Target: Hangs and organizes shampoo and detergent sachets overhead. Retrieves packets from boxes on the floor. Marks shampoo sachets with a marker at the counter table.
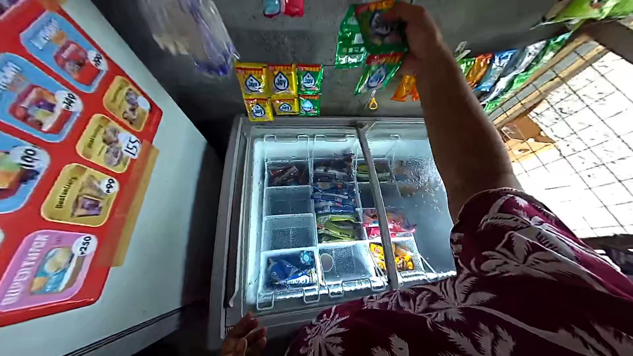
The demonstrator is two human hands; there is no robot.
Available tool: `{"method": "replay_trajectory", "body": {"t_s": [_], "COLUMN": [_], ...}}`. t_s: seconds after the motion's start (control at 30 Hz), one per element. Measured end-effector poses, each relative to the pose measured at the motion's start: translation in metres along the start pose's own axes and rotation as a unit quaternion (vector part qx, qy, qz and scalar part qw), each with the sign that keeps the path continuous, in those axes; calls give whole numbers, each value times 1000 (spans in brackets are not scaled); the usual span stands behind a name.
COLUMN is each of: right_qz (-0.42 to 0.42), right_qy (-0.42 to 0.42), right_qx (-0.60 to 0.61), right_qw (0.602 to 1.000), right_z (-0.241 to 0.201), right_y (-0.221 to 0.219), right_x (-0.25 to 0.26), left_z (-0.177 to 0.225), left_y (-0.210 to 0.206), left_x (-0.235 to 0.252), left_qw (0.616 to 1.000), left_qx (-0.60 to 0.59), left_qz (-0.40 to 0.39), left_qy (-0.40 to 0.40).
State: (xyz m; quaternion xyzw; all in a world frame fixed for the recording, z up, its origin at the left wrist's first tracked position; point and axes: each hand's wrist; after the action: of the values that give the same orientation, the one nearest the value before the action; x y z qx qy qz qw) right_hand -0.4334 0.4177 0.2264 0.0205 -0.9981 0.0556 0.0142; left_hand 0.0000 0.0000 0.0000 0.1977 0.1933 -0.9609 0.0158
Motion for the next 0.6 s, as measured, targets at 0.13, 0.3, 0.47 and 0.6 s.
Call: {"method": "replay_trajectory", "body": {"t_s": [0.13,0.3,0.47,0.6], "right_qz": [-38,-26,-36,13], "right_qy": [11,8,-50,-110], "right_qx": [71,88,11,-24], "right_qw": [997,996,998,994], "right_z": [14,30,72,109], "right_y": [18,16,19,19], "right_x": [44,63,69,70], "left_z": [-2,-1,-1,-3], "left_y": [-6,-15,-23,-21], "left_x": [3,6,8,7], "left_qw": [1000,999,998,998], "left_qx": [-4,2,5,7], "left_qz": [24,36,48,40], "left_qy": [13,35,48,41]}}
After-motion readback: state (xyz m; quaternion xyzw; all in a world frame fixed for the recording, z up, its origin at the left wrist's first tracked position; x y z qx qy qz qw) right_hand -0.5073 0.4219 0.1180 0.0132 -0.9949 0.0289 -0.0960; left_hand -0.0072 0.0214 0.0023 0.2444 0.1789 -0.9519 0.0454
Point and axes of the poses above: each hand's wrist, its own x-axis towards the middle knuckle, its own y-axis out of the back of the hand, z = x × y, and after that the axes turned 3 degrees about -z, right-handed
